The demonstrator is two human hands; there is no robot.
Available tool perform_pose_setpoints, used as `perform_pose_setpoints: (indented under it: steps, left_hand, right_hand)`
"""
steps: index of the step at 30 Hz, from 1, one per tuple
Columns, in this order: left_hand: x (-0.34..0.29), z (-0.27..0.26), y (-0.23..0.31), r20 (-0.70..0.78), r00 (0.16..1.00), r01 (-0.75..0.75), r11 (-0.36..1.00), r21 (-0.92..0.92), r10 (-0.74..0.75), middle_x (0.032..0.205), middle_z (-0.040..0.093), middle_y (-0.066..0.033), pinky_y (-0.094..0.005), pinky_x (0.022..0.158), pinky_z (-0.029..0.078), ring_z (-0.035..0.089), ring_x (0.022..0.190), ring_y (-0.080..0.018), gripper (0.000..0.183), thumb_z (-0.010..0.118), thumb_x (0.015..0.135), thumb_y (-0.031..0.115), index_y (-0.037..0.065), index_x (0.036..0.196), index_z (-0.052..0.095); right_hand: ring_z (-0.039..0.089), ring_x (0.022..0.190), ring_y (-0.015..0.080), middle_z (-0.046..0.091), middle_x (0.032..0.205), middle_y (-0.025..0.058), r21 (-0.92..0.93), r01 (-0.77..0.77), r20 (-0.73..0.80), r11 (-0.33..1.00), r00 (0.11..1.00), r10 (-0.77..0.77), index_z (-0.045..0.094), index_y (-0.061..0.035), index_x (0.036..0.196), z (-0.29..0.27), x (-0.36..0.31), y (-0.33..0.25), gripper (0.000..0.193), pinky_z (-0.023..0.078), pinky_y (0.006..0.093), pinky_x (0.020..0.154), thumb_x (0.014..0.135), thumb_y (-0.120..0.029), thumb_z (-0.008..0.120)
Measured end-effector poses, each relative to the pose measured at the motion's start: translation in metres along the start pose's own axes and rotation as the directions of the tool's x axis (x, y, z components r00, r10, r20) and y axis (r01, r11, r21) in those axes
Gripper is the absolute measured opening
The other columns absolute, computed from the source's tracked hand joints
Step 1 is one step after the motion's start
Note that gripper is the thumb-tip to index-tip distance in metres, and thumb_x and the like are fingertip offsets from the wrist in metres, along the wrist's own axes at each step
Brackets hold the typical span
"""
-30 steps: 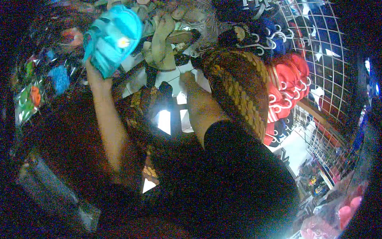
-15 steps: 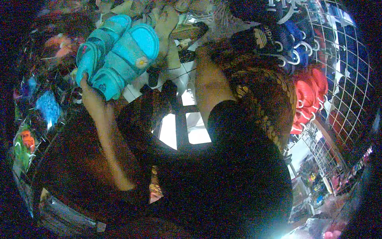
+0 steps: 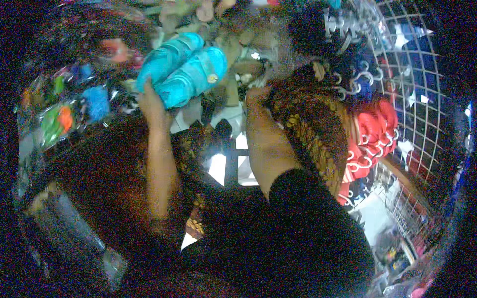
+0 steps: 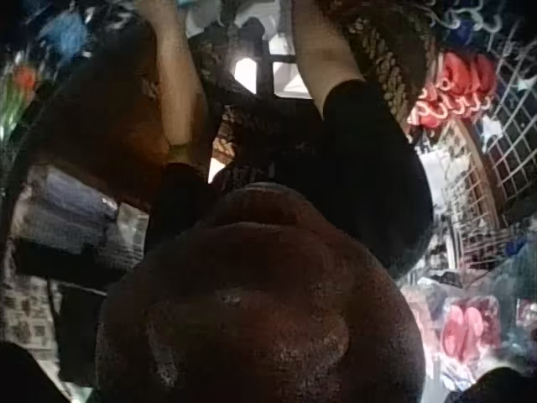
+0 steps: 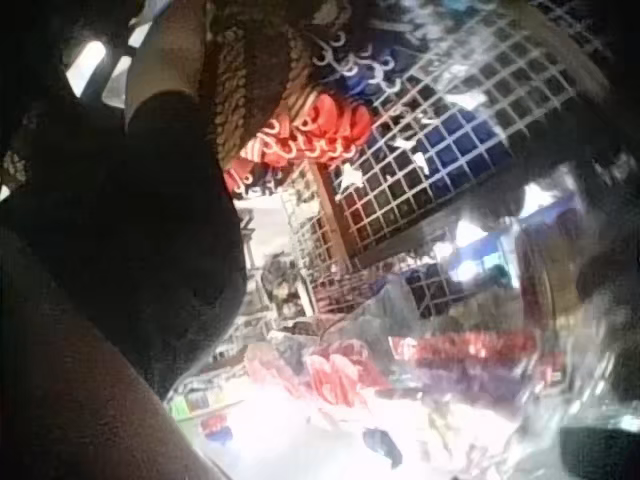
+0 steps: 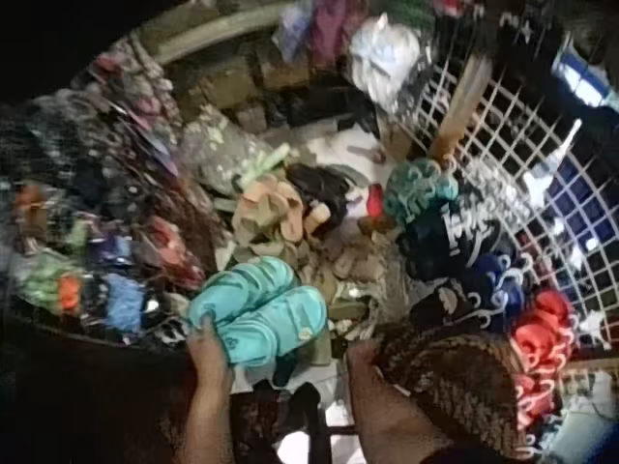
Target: Organizing and preparing sandals for display in a gift shop.
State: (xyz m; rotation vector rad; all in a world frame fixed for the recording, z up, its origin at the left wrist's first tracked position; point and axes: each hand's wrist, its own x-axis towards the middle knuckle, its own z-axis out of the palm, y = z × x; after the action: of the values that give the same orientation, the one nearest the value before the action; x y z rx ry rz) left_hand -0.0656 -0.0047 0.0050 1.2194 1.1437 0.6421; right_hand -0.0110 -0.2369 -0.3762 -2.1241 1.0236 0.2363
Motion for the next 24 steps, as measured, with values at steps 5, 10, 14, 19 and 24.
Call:
perform_pose_setpoints:
  steps: [5, 10, 14, 19, 24]
  left_hand:
    - [-0.008, -0.012, 0.01, 0.098, 0.987, -0.107, 0.981, -0.161, 0.124, 0.114, 0.063, -0.0123, -0.0356, 0.088, 0.046, 0.06, 0.101, -0.0212, 0.036, 0.057, 0.094, 0.021, -0.006, 0.118, 0.058]
    - [-0.016, -0.03, 0.0, 0.086, 0.985, -0.114, 0.936, -0.334, 0.151, 0.113, 0.063, -0.0126, -0.0353, 0.088, 0.047, 0.061, 0.101, -0.0229, 0.037, 0.056, 0.093, 0.023, -0.005, 0.117, 0.058]
    - [-0.021, -0.05, -0.023, 0.107, 0.993, -0.01, 0.964, -0.265, 0.04, 0.108, 0.063, -0.0139, -0.0376, 0.08, 0.052, 0.062, 0.096, -0.0229, 0.041, 0.059, 0.089, 0.027, -0.005, 0.114, 0.058]
    - [-0.057, -0.072, -0.024, 0.24, 0.971, 0.005, 0.998, 0.06, -0.019, 0.085, 0.066, -0.0108, -0.0372, 0.067, 0.051, 0.063, 0.075, -0.0201, 0.044, 0.065, 0.084, 0.036, -0.006, 0.098, 0.066]
    - [-0.102, -0.106, 0.026, 0.679, 0.732, -0.182, 0.948, 0.263, -0.048, 0.093, 0.07, -0.0101, -0.0343, 0.074, 0.053, 0.065, 0.081, -0.0173, 0.042, 0.068, 0.084, 0.034, -0.004, 0.103, 0.068]
  right_hand:
    - [0.058, 0.103, 0.026, 0.06, 0.12, 0.0134, 0.31, -0.556, 0.485, 0.771, 0.79, 0.375, 0.055, -0.003, 0.119, -0.09, -0.09, -0.092, 0.034, 0.048, 0.0431, 0.088, 0.087, -0.012, 0.054]
    - [0.06, 0.094, 0.0269, 0.059, 0.11, 0.0138, 0.675, -0.382, 0.558, 0.63, 0.824, -0.097, 0.052, -0.0021, 0.115, -0.214, -0.169, -0.159, 0.028, 0.053, 0.0426, 0.077, 0.088, -0.006, 0.054]
    - [0.061, 0.081, 0.0191, 0.056, 0.095, 0.0095, 0.73, -0.071, 0.582, 0.68, 0.585, -0.564, 0.045, -0.0059, 0.118, -0.337, -0.229, -0.163, 0.026, 0.054, 0.0311, 0.063, 0.093, -0.005, 0.053]
    - [0.061, 0.072, 0.017, 0.061, 0.1, 0.0037, 0.143, -0.145, 0.945, 0.979, 0.312, -0.092, 0.04, -0.0196, 0.133, -0.477, -0.284, -0.093, 0.041, 0.049, 0.0279, 0.054, 0.1, -0.042, 0.046]
    - [0.057, 0.095, 0.0192, 0.055, 0.121, 0.0081, 0.27, 0.211, 0.93, 0.94, 0.195, -0.311, 0.033, -0.0167, 0.143, -0.564, -0.302, -0.038, 0.06, 0.051, 0.033, 0.08, 0.088, -0.01, 0.055]
